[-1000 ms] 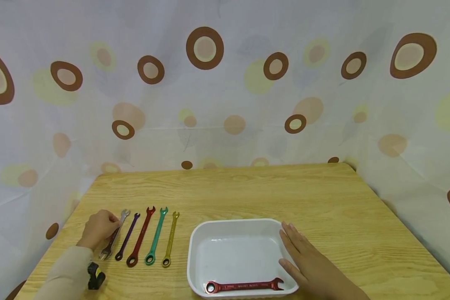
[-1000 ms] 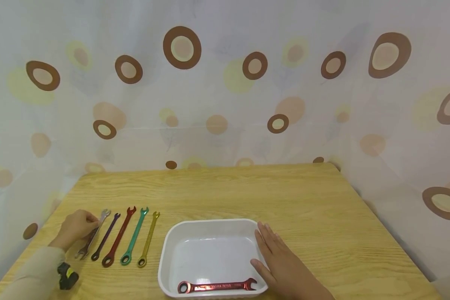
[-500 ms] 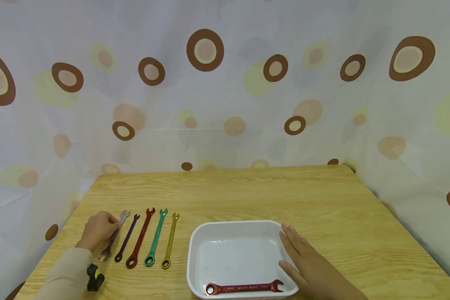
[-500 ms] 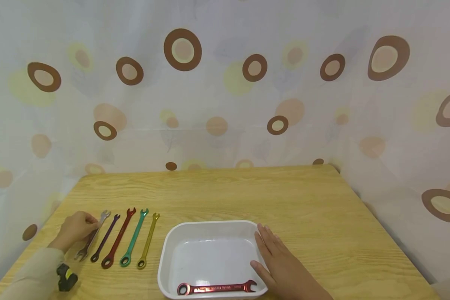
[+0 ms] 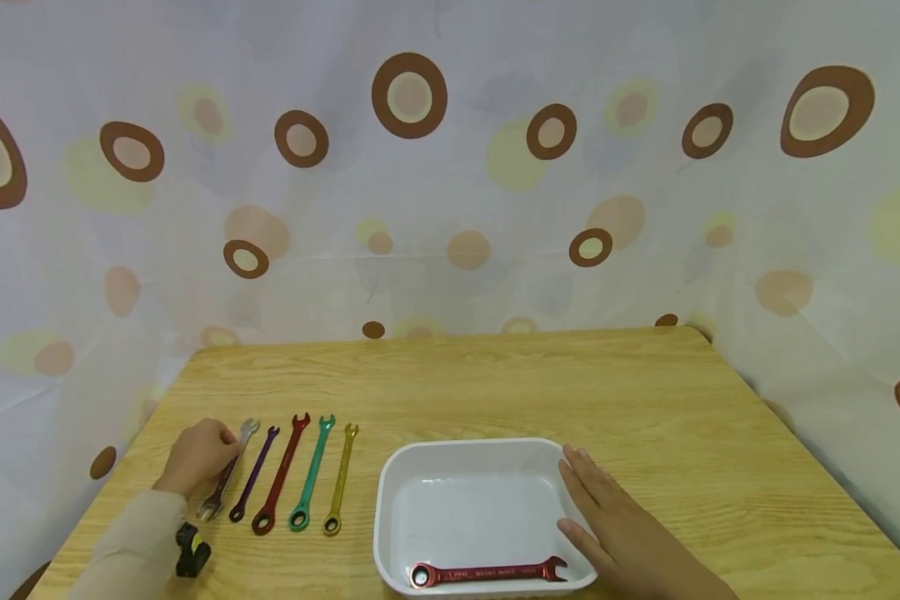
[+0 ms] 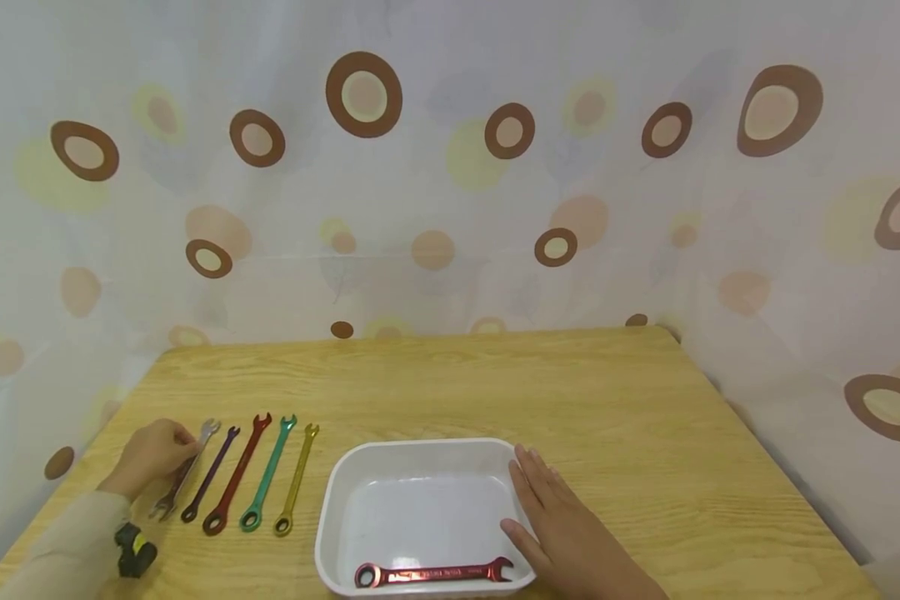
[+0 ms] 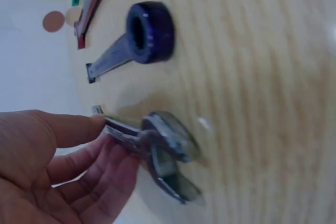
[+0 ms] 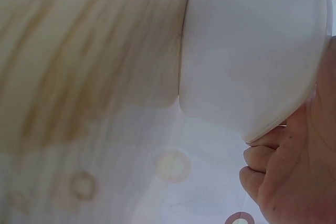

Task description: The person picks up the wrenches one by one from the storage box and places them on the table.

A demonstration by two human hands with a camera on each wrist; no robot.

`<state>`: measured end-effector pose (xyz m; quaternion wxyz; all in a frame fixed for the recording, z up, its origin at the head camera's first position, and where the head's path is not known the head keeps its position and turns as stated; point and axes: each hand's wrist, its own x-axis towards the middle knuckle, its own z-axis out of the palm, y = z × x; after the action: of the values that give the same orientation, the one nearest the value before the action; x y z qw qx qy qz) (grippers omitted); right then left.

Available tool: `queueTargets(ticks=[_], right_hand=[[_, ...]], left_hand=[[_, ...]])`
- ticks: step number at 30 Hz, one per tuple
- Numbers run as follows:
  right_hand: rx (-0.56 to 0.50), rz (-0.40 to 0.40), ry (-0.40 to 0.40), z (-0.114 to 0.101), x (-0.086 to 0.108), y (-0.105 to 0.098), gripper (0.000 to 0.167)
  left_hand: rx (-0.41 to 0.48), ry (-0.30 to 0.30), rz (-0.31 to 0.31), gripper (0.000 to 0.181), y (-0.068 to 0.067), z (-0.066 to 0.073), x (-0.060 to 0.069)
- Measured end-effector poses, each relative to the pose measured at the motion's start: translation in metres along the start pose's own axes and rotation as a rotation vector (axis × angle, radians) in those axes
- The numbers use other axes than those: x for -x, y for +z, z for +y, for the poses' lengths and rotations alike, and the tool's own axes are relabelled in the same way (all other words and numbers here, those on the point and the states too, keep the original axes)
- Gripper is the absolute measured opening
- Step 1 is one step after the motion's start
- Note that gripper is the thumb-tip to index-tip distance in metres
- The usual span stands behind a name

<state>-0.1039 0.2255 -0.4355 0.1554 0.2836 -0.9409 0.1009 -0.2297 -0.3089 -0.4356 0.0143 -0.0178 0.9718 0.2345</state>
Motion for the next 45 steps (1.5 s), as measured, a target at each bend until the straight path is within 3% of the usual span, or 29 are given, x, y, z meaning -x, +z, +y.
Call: queueTargets(ticks=[4,9,16,21,25,32,38,45], right_hand=[[-0.001,-0.003,-0.002,-0.001,0.000,-0.001,0.062],[-0.009,-0.011,0.001,-0.001,0.000,-0.002,0.061],[-0.018,-0.042,0.031,-0.001,0.000,-0.001,0.063],[-0.026,-0.057,0.036,-0.001,0.000,-0.001,0.063],[-0.024,-0.063,0.036,-0.001,0.000,-0.002,0.063],[-0.027,-0.074,0.047,-0.001,0.000,-0.003,0.064],[-0.039,-0.084,0.060,-0.002,0.000,-0.004,0.064],[-0.048,-0.086,0.082,-0.002,0.000,-0.004,0.063]], left_hand=[[-0.023,0.030,-0.007,0.043,-0.004,0.007,-0.003],[-0.019,0.066,-0.009,0.030,-0.017,0.033,-0.007],[0.047,0.199,0.003,0.034,-0.029,0.099,-0.004],[0.244,0.232,-0.141,0.035,-0.027,0.144,0.000],[0.374,0.260,-0.266,0.031,-0.019,0.175,0.005],[0.442,0.370,-0.434,0.024,0.004,0.222,0.018],[0.391,0.507,-0.532,0.024,0.027,0.255,0.025],[0.263,0.611,-0.601,0.015,0.062,0.282,0.033]])
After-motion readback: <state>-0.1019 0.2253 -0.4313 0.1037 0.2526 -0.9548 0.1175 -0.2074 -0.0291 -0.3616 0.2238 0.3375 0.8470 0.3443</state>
